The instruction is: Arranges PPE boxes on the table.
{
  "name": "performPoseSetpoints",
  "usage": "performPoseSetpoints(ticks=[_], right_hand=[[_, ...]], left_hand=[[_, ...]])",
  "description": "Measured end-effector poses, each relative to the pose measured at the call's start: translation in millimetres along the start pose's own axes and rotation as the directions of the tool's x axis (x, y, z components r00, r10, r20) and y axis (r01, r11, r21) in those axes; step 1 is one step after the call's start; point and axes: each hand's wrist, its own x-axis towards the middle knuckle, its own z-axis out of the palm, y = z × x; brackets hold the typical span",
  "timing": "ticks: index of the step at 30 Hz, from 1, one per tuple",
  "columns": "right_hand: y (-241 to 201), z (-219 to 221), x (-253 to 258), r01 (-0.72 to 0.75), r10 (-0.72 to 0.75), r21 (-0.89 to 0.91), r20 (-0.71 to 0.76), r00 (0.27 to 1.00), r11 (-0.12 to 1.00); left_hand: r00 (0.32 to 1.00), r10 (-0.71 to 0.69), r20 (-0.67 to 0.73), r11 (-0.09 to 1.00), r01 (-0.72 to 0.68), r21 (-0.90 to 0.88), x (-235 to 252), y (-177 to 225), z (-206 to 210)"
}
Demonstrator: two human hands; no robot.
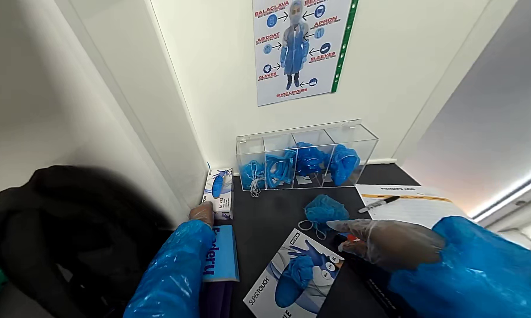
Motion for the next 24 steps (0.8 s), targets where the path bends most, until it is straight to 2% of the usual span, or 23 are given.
performPoseSetpoints(ticks=[4,6,8,11,13,15,17,20,22,24], right_hand=[[20.2,7.8,-7.3,-0.044,0.044,0.025,0.02,0.999,0.999],[22.9,10.2,-11.3,-0.098,0.096,0.031,0.058,0.994,0.995],[28.0,24.1,-7.2,-0.12,0.119,0.057,0.026,0.993,0.991],[29.0,63.2,11.2,-0.156,0.157,0.14,0.0,0.988,0.978],[14.0,88.6,16.0,-0.176,0.152,0.167,0.146,0.978,0.97],[-6.0,117.8,8.2,-0.153,0.1,0.186,0.269,0.958,0.971],[-23.7,148.7,-0.6,-0.192,0.119,0.278,0.258,0.959,0.941],[-42.8,178.6,-6.1,-0.268,0.216,0.505,0.16,0.963,0.82],[-53.0,190.1,-4.6,-0.26,0.255,0.619,0.098,0.962,0.741],[-58.7,199.0,0.0,-0.201,0.276,0.729,0.017,0.961,0.655]], left_hand=[[0.998,-0.04,0.043,0.999,0.042,-0.028,14.7,7.8,1.1],[0.999,-0.035,0.032,0.998,0.037,-0.059,12.6,4.1,3.6],[1.0,0.01,0.023,0.998,-0.008,-0.056,-1.2,4.1,-2.2],[0.969,0.248,-0.003,0.965,-0.247,-0.088,-54.2,12.9,-13.8],[0.897,0.442,-0.024,0.882,-0.439,-0.174,-89.3,21.1,-11.9],[0.84,0.542,-0.024,0.801,-0.525,-0.287,-113.5,33.0,1.2],[0.818,0.559,0.137,0.814,-0.508,-0.282,-124.9,45.9,14.1],[0.769,0.498,0.401,0.866,-0.467,-0.18,-128.5,60.8,35.7],[0.752,0.484,0.448,0.874,-0.437,-0.212,-131.1,64.3,40.4],[0.772,0.482,0.414,0.876,-0.415,-0.246,-132.8,66.5,38.9]])
